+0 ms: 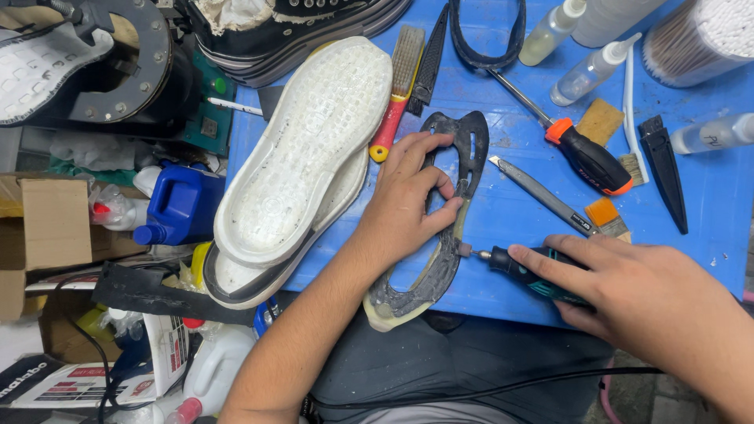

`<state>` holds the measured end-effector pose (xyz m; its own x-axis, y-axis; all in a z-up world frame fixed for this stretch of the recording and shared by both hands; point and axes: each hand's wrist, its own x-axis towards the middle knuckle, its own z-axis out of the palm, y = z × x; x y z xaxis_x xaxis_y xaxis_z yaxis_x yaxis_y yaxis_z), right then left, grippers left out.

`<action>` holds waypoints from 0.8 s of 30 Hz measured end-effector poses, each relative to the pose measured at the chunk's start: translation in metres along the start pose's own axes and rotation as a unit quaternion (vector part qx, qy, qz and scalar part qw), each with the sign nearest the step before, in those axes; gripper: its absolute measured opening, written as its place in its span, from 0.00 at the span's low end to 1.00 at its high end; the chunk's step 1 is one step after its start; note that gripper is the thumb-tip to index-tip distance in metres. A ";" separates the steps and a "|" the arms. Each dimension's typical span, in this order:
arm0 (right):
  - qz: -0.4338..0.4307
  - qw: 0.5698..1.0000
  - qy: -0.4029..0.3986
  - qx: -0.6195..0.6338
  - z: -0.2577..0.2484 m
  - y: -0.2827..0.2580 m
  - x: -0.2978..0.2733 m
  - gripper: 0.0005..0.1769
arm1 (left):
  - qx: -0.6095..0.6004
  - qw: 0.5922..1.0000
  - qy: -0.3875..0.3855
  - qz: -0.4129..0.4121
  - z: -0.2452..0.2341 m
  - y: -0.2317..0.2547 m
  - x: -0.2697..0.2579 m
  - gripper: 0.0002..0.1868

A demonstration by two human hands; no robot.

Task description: The person uses a rotary tool to grind the surface of a detached black shoe sole. They then apply a liquid adhesive from a bottle along the edges and inner channels of the sole. Finally, they use a utility knife to scrape and clean the treated areas.

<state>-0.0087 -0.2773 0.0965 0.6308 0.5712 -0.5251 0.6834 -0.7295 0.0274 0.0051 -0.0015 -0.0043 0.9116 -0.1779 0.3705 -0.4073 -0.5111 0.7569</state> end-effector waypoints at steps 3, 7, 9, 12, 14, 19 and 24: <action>-0.050 0.997 0.050 0.026 -0.001 -0.001 0.000 0.48 | 0.002 1.000 0.002 -0.001 0.001 0.000 0.001 0.10; -0.044 0.999 0.024 0.006 -0.005 -0.004 0.002 0.47 | 0.010 1.000 0.003 -0.003 0.001 0.000 0.002 0.10; -0.057 0.998 0.035 0.004 -0.007 -0.005 0.003 0.47 | 0.004 1.000 0.004 -0.003 0.001 0.000 0.001 0.10; -0.060 0.998 0.036 0.009 -0.007 -0.005 0.004 0.47 | 0.006 1.000 0.005 -0.004 0.001 0.000 0.002 0.10; -0.062 0.996 0.052 0.027 -0.006 -0.002 0.002 0.47 | 0.001 1.000 0.010 -0.007 0.000 -0.001 0.001 0.10; -0.013 0.986 0.087 0.139 -0.002 0.005 -0.003 0.48 | 0.020 0.999 0.028 0.001 -0.007 0.000 -0.001 0.06; 0.069 0.941 0.125 0.308 0.002 0.011 -0.005 0.46 | 0.036 0.998 0.049 0.032 -0.026 0.022 -0.008 0.05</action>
<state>-0.0046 -0.2885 0.0978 0.8171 0.4703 -0.3334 0.2957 -0.8384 -0.4579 -0.0122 0.0104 0.0236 0.8725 -0.1317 0.4705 -0.4569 -0.5612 0.6901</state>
